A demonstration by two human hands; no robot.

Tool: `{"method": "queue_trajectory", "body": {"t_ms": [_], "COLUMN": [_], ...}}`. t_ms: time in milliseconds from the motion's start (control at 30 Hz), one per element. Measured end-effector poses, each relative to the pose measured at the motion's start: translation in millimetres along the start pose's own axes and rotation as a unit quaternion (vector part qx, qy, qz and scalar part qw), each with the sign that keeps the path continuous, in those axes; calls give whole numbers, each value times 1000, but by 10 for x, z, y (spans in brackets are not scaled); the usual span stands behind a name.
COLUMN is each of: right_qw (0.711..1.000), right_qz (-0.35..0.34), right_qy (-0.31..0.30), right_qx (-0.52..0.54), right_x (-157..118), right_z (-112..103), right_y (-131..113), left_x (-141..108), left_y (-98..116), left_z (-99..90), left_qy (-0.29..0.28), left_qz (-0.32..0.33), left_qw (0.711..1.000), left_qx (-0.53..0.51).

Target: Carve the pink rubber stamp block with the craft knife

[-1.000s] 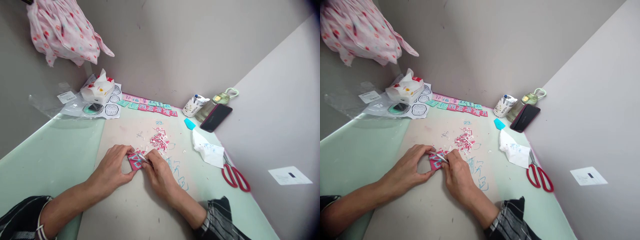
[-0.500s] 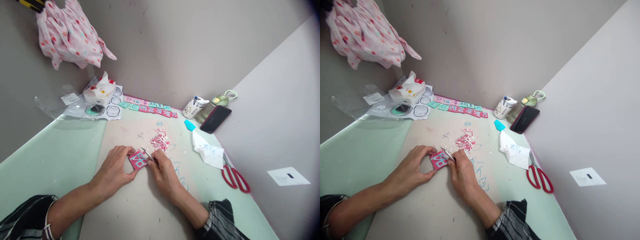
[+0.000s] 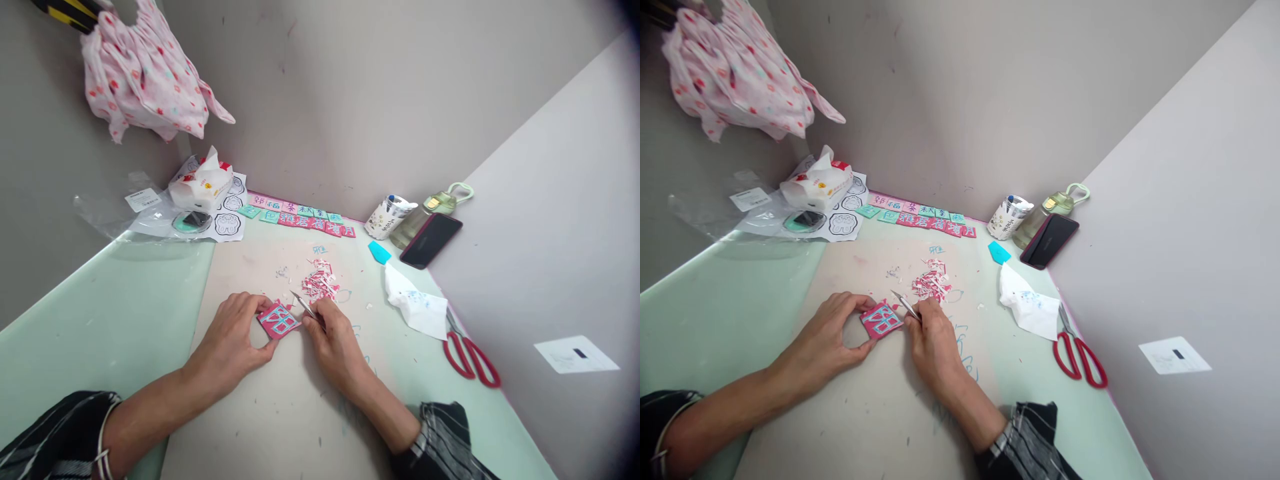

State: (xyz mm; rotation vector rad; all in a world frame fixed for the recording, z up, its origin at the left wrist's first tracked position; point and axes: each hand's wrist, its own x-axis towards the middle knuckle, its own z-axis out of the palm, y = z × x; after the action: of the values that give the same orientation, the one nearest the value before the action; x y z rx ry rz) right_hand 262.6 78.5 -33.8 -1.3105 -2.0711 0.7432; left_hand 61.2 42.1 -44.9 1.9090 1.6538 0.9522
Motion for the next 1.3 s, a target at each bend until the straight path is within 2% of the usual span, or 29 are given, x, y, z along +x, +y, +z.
{"method": "queue_trajectory", "body": {"t_ms": [233,533,733,867,1067,1300], "right_qw": [998,983,930,905,841,838], "right_qz": [-7,6,52,57,107,122], "right_qy": [-39,-98,-138,-159,-222,-211], "right_qx": [41,157,337,389,482,489], "right_x": [-18,-39,-25,-18,9,18], "right_z": [-4,-53,-55,-53,-83,-75], "right_y": [-45,-191,-147,-155,-148,-132], "left_x": [-32,-44,-60,-68,-73,-146], "left_y": [-9,33,104,117,149,176], "left_z": [4,16,35,50,-32,1], "left_qy": [-23,-72,-117,-132,-168,-136], "left_qz": [10,3,8,12,33,70], "left_qw": [1000,997,992,989,977,981], "left_qx": [9,-14,-42,-64,-125,-118]}}
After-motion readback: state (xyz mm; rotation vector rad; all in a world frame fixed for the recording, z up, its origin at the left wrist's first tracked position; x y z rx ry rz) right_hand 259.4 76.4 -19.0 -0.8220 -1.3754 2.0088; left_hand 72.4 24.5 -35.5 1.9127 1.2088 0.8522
